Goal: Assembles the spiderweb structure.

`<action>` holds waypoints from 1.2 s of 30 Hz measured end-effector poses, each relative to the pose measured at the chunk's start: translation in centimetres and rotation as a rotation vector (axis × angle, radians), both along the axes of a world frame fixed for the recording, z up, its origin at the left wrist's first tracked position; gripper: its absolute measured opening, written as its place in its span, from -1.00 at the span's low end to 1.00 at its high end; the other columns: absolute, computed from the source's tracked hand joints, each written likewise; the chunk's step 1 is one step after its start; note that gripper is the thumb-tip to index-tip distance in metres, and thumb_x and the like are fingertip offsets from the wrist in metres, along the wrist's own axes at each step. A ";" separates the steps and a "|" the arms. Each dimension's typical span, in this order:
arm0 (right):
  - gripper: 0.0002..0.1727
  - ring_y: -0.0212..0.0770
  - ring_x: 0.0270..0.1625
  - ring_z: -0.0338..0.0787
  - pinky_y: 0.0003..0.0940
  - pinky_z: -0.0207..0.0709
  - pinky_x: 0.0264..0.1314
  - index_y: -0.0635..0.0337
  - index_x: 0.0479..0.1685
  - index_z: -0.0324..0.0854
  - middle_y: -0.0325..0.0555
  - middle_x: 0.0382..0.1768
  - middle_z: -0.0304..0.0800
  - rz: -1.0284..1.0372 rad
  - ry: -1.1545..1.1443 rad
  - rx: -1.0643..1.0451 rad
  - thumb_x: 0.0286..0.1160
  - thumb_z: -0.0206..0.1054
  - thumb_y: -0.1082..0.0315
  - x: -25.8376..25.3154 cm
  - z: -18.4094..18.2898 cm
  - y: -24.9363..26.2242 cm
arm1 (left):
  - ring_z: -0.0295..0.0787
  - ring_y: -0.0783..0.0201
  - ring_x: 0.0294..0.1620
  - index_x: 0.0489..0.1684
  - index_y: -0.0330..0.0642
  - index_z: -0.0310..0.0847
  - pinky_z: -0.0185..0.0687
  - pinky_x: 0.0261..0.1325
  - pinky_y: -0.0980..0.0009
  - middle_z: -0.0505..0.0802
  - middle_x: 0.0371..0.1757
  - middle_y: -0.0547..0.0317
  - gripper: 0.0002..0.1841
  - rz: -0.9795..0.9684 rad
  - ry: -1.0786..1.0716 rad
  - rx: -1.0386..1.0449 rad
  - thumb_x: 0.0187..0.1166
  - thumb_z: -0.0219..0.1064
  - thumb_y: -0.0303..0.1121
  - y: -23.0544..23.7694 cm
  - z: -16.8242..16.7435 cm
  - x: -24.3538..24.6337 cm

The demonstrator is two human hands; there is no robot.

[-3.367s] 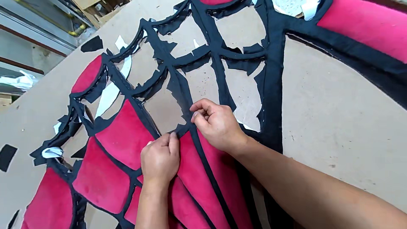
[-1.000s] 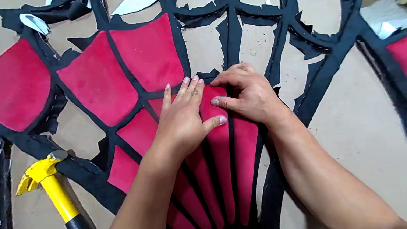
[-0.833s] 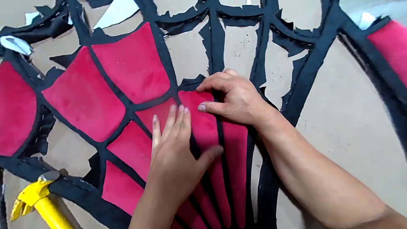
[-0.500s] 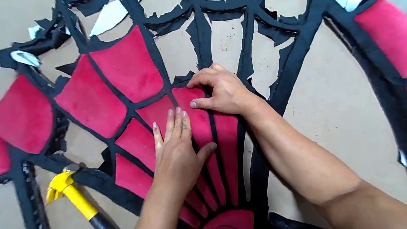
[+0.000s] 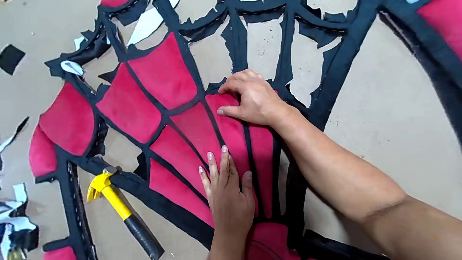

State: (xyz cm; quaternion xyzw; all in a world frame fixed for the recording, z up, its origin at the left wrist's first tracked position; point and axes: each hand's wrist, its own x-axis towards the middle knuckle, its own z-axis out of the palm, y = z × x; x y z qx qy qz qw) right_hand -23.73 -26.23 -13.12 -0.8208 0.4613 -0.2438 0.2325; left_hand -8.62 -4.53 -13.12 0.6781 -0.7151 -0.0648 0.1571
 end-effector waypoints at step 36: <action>-0.36 -0.15 0.79 0.35 0.04 -0.04 0.92 0.02 0.54 0.61 -0.19 0.66 0.52 -0.178 0.198 -0.218 0.81 -0.10 -0.17 8.9 -0.9 4.0 | -0.16 0.01 0.95 0.89 -0.31 -0.03 -0.29 0.90 -0.18 0.04 0.93 -0.10 0.29 0.051 0.000 0.309 0.24 0.33 0.50 1.2 2.5 2.8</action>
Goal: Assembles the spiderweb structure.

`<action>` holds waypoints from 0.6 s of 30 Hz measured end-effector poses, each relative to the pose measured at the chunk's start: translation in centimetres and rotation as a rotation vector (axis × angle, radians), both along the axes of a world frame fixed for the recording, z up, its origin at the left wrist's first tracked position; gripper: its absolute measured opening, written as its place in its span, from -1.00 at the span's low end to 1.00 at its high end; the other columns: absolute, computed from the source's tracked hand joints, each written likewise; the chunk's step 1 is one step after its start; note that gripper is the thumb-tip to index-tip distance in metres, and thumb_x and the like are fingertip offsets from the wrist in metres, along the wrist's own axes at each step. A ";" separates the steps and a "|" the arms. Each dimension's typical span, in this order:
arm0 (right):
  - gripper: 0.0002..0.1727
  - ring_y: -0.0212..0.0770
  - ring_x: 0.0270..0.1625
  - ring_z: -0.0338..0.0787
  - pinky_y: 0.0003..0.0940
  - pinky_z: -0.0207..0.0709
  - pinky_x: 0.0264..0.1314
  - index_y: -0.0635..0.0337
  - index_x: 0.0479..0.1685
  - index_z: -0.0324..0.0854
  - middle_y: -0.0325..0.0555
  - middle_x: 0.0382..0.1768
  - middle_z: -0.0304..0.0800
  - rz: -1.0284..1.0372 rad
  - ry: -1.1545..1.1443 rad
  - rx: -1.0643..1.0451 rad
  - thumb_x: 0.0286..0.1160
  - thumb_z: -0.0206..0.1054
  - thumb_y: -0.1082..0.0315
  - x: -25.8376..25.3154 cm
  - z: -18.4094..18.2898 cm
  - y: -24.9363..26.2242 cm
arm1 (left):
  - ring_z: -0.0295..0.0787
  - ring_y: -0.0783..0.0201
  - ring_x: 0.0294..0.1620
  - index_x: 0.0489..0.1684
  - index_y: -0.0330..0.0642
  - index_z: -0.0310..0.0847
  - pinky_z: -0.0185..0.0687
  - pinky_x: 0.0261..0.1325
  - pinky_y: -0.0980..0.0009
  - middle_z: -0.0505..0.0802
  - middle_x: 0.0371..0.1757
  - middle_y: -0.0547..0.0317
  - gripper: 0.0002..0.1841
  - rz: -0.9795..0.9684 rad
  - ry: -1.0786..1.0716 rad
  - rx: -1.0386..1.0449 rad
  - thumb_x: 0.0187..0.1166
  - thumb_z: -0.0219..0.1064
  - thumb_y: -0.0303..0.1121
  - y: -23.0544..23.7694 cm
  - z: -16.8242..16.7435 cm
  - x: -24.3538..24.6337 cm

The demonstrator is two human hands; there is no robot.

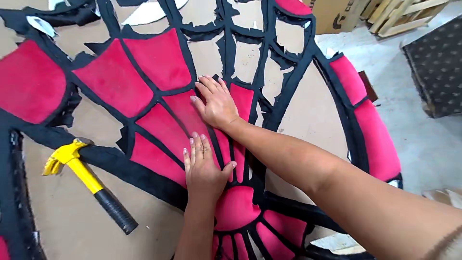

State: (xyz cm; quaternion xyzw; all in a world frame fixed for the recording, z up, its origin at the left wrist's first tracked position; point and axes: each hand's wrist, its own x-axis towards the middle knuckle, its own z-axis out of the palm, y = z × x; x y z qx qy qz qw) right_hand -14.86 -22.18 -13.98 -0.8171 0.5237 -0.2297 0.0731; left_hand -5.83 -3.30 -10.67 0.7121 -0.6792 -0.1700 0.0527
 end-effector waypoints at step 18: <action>-0.47 -0.28 0.76 0.39 0.01 -0.16 0.95 -0.06 0.49 0.68 -0.36 0.54 0.68 0.017 -0.060 0.082 0.82 -0.03 -0.03 -0.2 0.1 6.4 | -0.52 -0.08 0.97 0.94 -0.18 -0.18 -0.71 0.78 -0.47 -0.26 0.96 -0.09 0.25 -0.032 0.035 0.287 0.26 0.62 0.12 -1.5 2.4 -1.1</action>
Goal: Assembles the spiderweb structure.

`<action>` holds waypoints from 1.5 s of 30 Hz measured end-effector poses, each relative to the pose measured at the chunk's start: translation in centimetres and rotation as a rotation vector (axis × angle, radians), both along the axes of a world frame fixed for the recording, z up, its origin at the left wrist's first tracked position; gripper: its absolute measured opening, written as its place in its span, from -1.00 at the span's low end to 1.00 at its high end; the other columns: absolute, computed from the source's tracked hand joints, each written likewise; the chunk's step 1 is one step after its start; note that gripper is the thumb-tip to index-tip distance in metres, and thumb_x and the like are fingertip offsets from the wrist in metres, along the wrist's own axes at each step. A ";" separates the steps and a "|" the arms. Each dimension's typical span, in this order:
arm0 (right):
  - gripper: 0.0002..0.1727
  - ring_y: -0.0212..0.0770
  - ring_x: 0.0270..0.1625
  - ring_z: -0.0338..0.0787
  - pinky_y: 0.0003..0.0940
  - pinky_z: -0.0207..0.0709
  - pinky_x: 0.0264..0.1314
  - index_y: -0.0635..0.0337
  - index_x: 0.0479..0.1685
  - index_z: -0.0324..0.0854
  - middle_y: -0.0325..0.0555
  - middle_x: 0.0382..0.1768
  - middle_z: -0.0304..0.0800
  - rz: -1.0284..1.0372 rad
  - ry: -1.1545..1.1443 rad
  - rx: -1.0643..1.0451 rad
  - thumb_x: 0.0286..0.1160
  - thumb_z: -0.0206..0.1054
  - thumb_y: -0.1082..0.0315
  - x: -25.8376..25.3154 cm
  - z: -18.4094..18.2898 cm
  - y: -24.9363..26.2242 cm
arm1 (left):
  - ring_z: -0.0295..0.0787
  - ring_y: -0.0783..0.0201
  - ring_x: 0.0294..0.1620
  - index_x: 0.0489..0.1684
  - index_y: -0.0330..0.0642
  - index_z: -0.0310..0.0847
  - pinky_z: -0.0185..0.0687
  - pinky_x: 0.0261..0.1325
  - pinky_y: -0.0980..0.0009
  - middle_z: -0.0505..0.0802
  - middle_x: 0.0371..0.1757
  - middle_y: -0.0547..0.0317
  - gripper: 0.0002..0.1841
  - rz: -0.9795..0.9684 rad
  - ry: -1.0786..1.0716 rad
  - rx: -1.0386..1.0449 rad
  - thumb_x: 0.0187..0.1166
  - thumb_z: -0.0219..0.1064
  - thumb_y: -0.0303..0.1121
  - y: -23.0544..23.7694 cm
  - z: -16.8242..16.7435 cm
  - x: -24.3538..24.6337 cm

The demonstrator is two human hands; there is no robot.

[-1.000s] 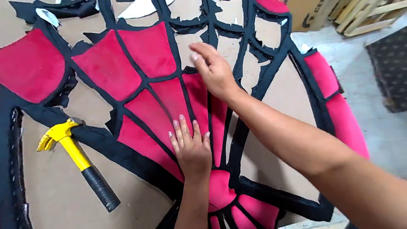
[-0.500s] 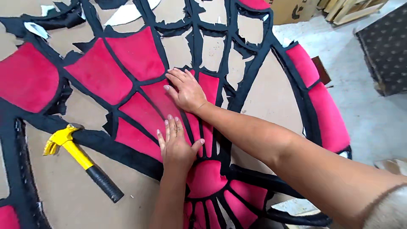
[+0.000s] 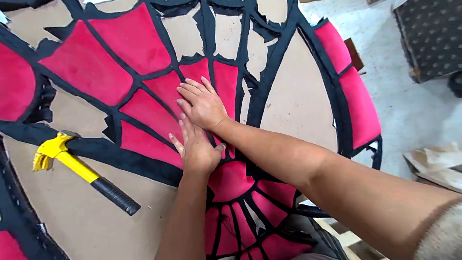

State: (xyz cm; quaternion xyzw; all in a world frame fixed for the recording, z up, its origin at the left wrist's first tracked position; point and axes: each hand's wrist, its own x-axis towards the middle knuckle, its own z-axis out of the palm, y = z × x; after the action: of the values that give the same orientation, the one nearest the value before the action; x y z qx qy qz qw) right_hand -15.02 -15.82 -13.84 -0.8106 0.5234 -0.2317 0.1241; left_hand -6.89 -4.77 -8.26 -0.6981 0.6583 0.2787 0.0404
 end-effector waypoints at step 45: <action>-0.32 0.15 0.83 0.24 0.39 0.02 0.80 0.20 0.74 0.37 0.11 0.76 0.34 -0.045 -0.044 0.131 0.71 -0.13 0.05 -4.4 1.0 17.5 | 0.69 0.00 0.45 0.71 -0.21 0.40 0.56 0.57 0.03 0.70 0.48 -0.16 -0.36 0.667 0.088 -0.050 0.66 0.33 -0.13 32.2 9.0 19.1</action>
State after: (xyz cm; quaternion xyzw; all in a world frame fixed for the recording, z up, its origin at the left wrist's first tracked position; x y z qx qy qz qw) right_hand -19.42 1.64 -12.83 -0.7836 0.5525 -0.2175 0.1829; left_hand 12.25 27.39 0.74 -0.8630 0.4015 0.2903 -0.0986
